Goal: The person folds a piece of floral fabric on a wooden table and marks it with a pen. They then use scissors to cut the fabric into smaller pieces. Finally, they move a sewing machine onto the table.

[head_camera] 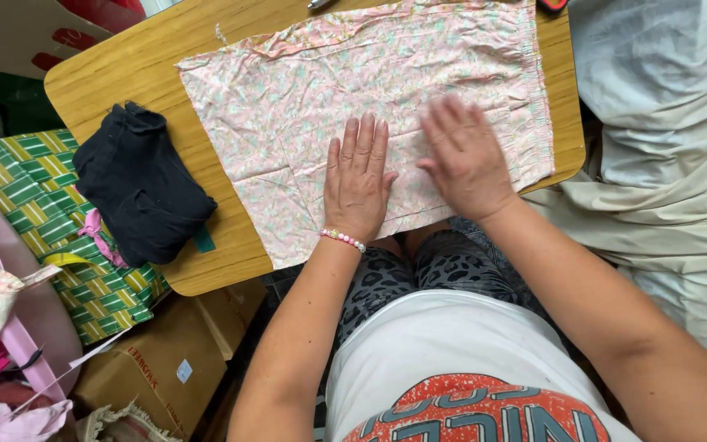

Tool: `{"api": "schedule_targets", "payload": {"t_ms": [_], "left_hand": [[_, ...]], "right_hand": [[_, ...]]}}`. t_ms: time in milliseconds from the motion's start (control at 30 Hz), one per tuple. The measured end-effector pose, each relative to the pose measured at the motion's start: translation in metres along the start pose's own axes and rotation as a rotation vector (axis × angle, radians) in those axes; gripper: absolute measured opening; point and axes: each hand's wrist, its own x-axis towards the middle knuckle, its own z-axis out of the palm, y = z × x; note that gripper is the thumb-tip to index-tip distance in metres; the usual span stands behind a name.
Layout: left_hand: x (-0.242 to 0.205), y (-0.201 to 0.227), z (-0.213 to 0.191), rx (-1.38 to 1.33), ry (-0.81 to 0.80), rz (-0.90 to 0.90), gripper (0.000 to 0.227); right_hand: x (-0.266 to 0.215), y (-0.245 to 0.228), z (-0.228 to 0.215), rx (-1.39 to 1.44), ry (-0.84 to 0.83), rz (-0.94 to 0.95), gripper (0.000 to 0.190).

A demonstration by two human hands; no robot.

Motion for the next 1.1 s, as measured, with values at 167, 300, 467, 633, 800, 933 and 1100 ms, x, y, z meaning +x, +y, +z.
{"api": "schedule_targets", "payload": {"t_ms": [167,300,467,633,800,933,1100], "left_hand": [[0.009,-0.021,0.018,-0.009,0.078,0.02,0.071],[0.009,-0.018,-0.009,0.003,-0.176,-0.084,0.105],[0.013,-0.02,-0.03,0.188,-0.253,-0.183,0.136],[0.024,-0.02,-0.031,0.152,-0.263,-0.169,0.138],[0.026,-0.032,0.034,-0.022,0.105,-0.012,0.068],[0.028,-0.043,-0.013,0.087,-0.087,-0.091,0.109],[0.019,-0.072,-0.045,0.052,-0.215,-0.31,0.154]], "right_hand": [[0.021,-0.008,0.043,0.051,0.029,-0.067,0.062],[0.018,0.016,0.017,0.025,-0.133,0.04,0.11],[0.01,0.051,-0.028,-0.047,-0.442,0.291,0.125],[0.02,0.028,-0.013,-0.004,-0.166,0.166,0.098],[0.042,-0.003,0.058,0.035,0.072,-0.095,0.049],[0.049,-0.001,0.035,0.035,-0.047,-0.072,0.079],[0.044,0.002,0.032,0.025,-0.116,0.01,0.106]]}}
